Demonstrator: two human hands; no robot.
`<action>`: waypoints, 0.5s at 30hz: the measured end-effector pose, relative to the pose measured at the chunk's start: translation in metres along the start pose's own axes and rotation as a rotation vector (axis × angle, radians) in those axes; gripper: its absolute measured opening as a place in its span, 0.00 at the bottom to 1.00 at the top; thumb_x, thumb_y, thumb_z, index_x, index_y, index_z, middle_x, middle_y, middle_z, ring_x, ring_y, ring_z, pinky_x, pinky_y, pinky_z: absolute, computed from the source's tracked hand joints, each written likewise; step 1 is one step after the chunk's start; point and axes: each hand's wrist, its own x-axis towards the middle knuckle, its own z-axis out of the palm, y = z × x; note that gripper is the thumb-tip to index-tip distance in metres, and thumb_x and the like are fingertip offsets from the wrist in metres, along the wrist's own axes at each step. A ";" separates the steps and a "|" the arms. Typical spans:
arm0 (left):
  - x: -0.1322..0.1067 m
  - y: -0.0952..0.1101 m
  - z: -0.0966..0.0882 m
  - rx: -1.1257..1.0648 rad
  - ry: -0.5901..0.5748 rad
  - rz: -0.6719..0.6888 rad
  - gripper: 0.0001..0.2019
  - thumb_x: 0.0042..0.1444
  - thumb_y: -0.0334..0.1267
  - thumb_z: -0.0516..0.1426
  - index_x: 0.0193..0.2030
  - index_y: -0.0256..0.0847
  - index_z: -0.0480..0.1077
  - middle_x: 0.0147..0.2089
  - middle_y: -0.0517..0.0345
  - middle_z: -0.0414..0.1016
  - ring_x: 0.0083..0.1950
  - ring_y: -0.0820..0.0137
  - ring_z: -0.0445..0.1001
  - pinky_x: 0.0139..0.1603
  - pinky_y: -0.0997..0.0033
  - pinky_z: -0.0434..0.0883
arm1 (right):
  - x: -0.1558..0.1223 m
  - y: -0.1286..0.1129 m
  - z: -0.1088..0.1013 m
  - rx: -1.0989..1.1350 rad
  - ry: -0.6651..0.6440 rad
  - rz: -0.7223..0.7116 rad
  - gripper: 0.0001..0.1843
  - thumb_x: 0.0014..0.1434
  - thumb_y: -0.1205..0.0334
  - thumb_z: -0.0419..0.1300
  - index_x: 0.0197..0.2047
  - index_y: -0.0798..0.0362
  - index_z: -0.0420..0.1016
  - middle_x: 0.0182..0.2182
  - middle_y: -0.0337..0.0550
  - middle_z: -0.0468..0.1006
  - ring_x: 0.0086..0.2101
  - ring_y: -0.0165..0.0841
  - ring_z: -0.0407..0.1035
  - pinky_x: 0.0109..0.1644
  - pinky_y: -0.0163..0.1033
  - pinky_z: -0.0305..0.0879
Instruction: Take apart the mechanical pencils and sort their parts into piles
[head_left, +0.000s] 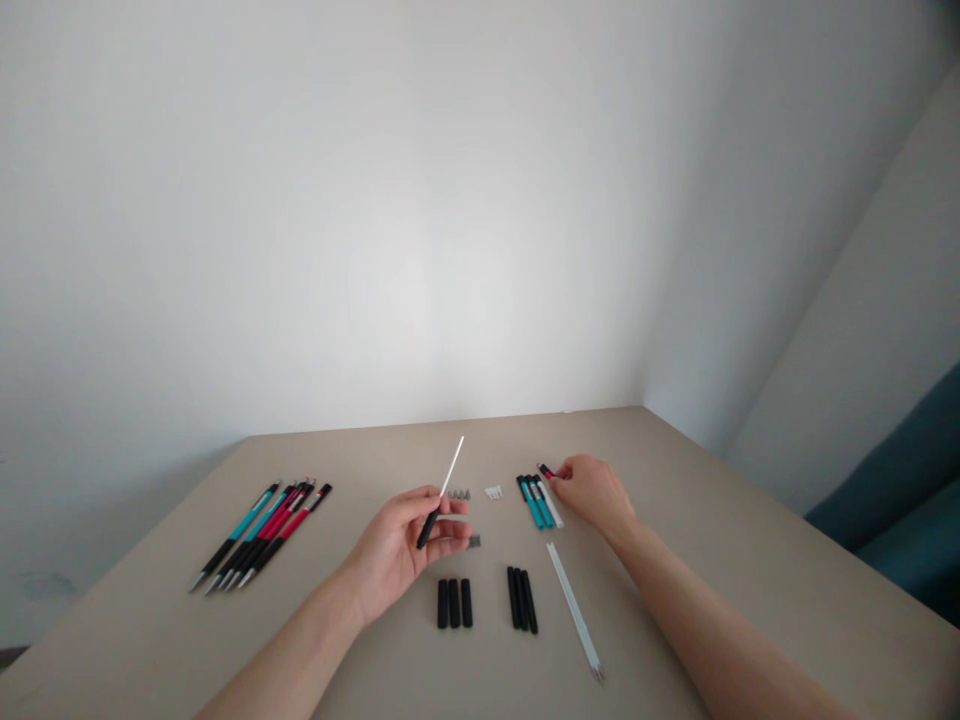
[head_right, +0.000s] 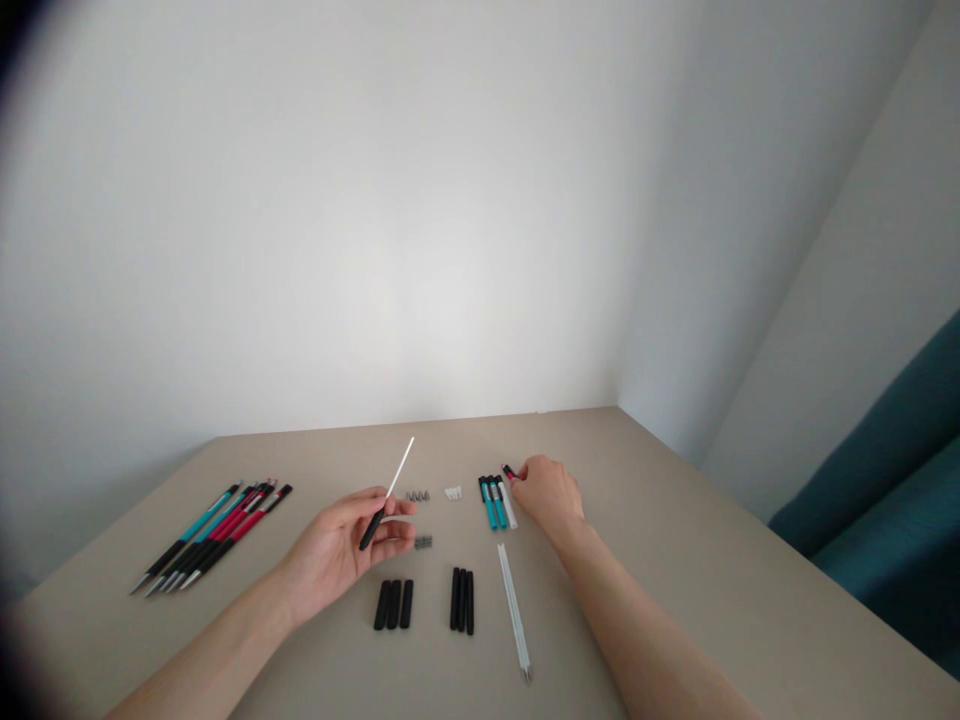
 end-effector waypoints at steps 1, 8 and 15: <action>0.000 0.000 0.000 0.001 -0.003 0.001 0.05 0.53 0.29 0.55 0.27 0.32 0.69 0.39 0.45 0.77 0.34 0.63 0.78 0.41 0.62 0.74 | 0.000 0.000 -0.001 0.000 -0.007 0.002 0.11 0.50 0.62 0.57 0.32 0.53 0.80 0.32 0.54 0.81 0.37 0.44 0.74 0.36 0.39 0.64; 0.001 -0.003 -0.004 0.004 -0.030 0.004 0.05 0.53 0.30 0.56 0.28 0.33 0.70 0.40 0.46 0.77 0.35 0.63 0.77 0.42 0.60 0.73 | 0.002 0.003 -0.002 0.007 -0.029 0.020 0.15 0.52 0.55 0.57 0.31 0.55 0.81 0.30 0.55 0.81 0.36 0.45 0.75 0.36 0.40 0.64; 0.001 -0.002 -0.003 0.018 -0.022 0.012 0.05 0.53 0.31 0.56 0.28 0.33 0.70 0.39 0.47 0.76 0.34 0.64 0.76 0.40 0.60 0.73 | 0.004 0.005 -0.002 0.002 -0.050 0.026 0.11 0.50 0.64 0.56 0.31 0.55 0.81 0.31 0.56 0.81 0.36 0.43 0.75 0.35 0.38 0.64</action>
